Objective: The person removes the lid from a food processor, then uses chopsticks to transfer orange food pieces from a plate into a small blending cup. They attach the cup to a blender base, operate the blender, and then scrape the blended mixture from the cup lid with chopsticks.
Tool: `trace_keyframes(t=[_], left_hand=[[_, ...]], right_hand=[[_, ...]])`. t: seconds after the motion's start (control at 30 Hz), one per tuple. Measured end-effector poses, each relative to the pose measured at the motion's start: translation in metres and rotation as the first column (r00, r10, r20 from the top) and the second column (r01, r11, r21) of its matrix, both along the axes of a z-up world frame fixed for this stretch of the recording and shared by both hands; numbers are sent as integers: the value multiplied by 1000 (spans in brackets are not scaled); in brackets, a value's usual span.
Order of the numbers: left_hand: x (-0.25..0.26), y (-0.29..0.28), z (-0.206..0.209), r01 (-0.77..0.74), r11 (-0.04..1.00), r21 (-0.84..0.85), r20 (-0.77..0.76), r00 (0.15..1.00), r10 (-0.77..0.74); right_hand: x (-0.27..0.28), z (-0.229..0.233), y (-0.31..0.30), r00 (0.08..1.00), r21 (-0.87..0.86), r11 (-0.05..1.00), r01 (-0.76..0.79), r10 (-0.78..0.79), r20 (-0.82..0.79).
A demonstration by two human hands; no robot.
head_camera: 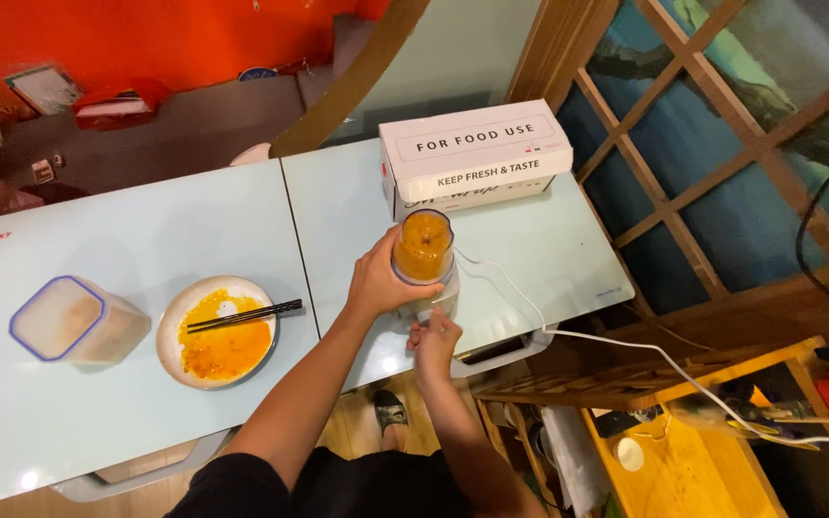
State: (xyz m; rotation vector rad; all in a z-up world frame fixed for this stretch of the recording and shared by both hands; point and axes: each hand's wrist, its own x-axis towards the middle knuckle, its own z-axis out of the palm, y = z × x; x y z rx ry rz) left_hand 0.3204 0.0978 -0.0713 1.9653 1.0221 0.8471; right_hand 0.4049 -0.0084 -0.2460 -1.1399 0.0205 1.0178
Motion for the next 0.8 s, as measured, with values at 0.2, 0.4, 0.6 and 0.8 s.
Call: trace_keyframes(t=[0.2,0.4,0.6,0.8], left_hand=[[2,1,1,1,1000,-31,-10,1000,-1],[1,1,2,-1,999,-34,-14,1000,0],[1,0,0,7,1000,-16,-1,1000,-7],[1,0,-6,-3,1000,-23,-4,1000,3]], right_hand=[[7,-19,-1,973,150,989,2,33,-227],[-12,28,-10,897,-148,989,-18,81,434],[1,-20,-5,992,36,999,-17,13,124],[-12,43,-26,289,-233,971,48,210,934]])
